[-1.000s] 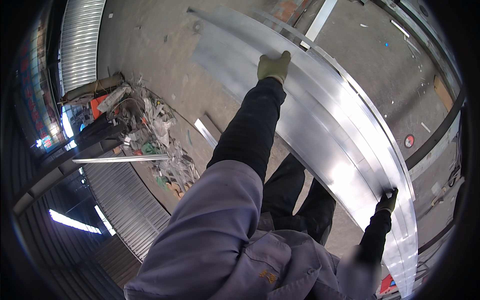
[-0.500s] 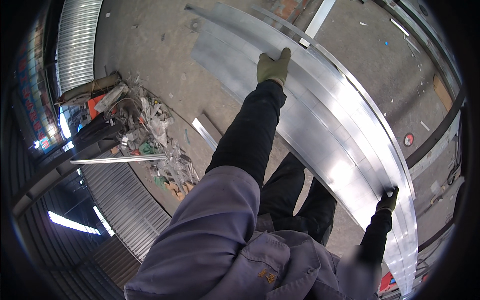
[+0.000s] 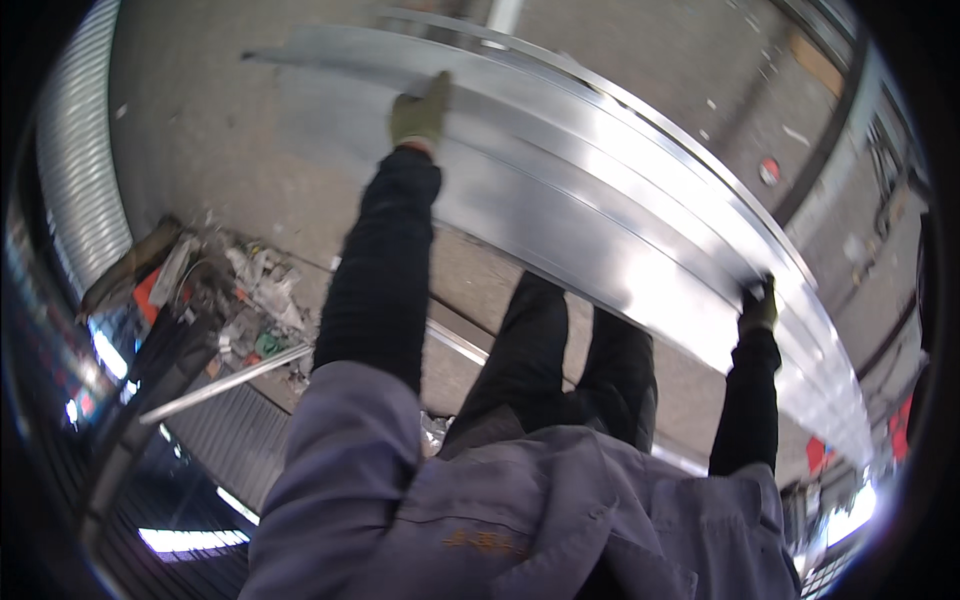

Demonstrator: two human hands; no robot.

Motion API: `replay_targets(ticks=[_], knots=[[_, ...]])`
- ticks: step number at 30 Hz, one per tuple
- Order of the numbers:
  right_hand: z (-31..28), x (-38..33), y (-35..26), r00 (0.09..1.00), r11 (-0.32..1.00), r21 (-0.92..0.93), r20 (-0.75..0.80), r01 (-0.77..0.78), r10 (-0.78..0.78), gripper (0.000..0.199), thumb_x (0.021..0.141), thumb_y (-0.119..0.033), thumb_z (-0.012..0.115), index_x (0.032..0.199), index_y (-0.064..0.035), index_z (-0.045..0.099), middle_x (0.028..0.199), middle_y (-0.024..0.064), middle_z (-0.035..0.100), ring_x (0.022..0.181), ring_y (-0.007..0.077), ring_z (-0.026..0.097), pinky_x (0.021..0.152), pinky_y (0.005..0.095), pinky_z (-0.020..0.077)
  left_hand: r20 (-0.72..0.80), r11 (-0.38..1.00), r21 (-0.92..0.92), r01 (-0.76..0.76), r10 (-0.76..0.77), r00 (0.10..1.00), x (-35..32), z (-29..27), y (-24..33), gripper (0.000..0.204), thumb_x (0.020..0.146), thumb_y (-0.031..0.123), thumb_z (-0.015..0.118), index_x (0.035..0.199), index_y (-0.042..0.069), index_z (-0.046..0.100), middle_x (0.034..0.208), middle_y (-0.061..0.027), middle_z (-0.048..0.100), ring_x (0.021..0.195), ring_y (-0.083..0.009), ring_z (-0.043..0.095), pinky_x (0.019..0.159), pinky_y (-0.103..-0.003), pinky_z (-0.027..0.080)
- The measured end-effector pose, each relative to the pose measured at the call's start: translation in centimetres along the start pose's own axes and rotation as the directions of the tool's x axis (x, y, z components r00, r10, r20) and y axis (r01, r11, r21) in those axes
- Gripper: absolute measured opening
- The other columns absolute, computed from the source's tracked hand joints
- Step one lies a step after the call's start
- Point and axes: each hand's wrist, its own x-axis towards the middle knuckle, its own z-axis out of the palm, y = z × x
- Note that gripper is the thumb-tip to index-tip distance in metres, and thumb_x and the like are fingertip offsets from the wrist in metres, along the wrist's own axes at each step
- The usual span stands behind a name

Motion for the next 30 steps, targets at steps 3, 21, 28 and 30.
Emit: replay_targets(ticks=[3, 21, 28, 30], knots=[[-1.1, 0.2, -0.4, 0.991, 0.988, -0.074, 0.006, 0.135, -0.135, 0.035, 0.097, -0.027, 0.079, 0.129, -0.0147, 0.070, 0.107, 0.0035, 0.070, 0.092, 0.0184, 0.067, 0.082, 0.0301, 0.0558, -0.214, 0.947, 0.305, -0.102, 0.173, 0.962, -5.3, 1.5, 3.3, 0.076, 0.083, 0.070, 0.076, 0.105, -0.002, 0.073, 0.106, -0.0229, 0.077, 0.102, -0.0411, 0.073, 0.091, -0.050, 0.055], [2.0, -7.1, -0.8, 0.993, 0.915, -0.402, -0.114, -0.009, -0.040, 0.071, 0.100, -0.068, 0.056, 0.102, 0.0017, 0.073, 0.077, 0.0102, 0.068, 0.060, 0.0158, 0.061, 0.052, 0.0312, 0.0433, 0.353, 0.656, 0.670, -0.349, 0.132, 0.926, -12.4, 7.8, 9.8, 0.086, 0.089, 0.071, 0.070, 0.124, -0.007, 0.067, 0.128, -0.0296, 0.069, 0.124, -0.0437, 0.065, 0.107, -0.048, 0.049], [-2.3, -10.8, -2.4, 0.935, 0.956, -0.105, 0.264, 0.272, -0.237, 0.037, 0.104, -0.029, 0.058, 0.125, -0.0022, 0.071, 0.095, 0.0055, 0.071, 0.065, 0.0104, 0.058, 0.053, 0.0233, 0.0423, 0.334, 0.633, 0.689, -0.353, 0.156, 0.930, -10.2, 8.6, 8.1, 0.090, 0.089, 0.073, 0.070, 0.126, -0.009, 0.066, 0.130, -0.0297, 0.069, 0.126, -0.0424, 0.064, 0.108, -0.046, 0.049], [-0.6, -11.8, -5.7, 0.885, 0.945, -0.155, 0.420, 0.289, -0.202, 0.032, 0.107, -0.018, 0.057, 0.133, -0.0042, 0.069, 0.114, 0.0072, 0.074, 0.089, 0.0134, 0.070, 0.069, 0.0258, 0.0550, 0.422, 0.635, 0.679, -0.369, 0.073, 0.903, -8.8, 8.9, 7.4, 0.090, 0.089, 0.073, 0.070, 0.126, -0.009, 0.067, 0.129, -0.0308, 0.069, 0.127, -0.0430, 0.064, 0.109, -0.046, 0.049]])
